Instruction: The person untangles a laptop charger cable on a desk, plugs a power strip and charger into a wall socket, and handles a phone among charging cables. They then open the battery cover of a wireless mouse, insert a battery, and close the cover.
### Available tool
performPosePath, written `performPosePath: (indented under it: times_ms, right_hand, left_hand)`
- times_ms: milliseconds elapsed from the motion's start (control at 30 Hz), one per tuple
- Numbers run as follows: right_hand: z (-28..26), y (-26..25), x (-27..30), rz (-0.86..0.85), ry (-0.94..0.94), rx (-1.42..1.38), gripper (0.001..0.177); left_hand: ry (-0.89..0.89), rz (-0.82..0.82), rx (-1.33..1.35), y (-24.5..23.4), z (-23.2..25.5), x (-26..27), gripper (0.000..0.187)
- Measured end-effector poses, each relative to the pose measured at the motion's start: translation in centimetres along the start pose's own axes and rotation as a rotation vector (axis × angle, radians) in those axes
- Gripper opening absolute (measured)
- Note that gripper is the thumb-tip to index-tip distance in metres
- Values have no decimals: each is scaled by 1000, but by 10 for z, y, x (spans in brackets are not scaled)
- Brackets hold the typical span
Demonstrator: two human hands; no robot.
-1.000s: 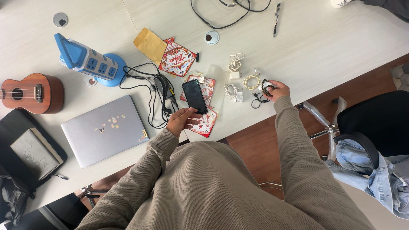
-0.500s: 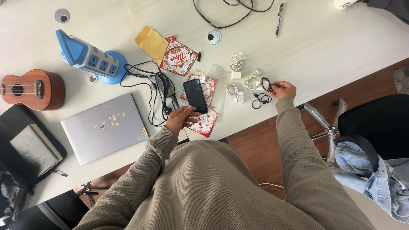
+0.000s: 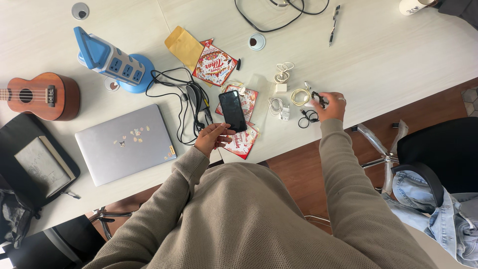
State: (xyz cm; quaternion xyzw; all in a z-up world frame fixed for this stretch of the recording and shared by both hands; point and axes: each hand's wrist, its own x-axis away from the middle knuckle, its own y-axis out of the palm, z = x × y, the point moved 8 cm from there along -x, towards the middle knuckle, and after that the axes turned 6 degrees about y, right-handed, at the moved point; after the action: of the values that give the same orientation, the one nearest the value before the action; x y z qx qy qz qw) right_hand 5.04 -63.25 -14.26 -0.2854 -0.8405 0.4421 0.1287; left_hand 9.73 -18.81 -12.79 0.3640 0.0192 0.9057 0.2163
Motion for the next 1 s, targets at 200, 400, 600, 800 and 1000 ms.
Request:
performPosePath:
  times_ms: [200,400,600,800,1000]
  right_hand:
    - [11,7,-9,13,42,44,11]
    - [44,13,-22,8,267,65,10]
    - [40,20,-18,46,155,38,8]
    - [33,26,-12,36,95,140,6]
    - [-17,32,22,301,-250,-65,24]
  left_hand:
    - [-18,46,-16,-7,0,6,40]
    - [-19,55,-34,-11,1,12,41]
    - [-13,54,-16,-20,-3,13,42]
    - [-7,60,-15,-27,-16,12,44]
    - [-7,81,48,-40,-33,11,44]
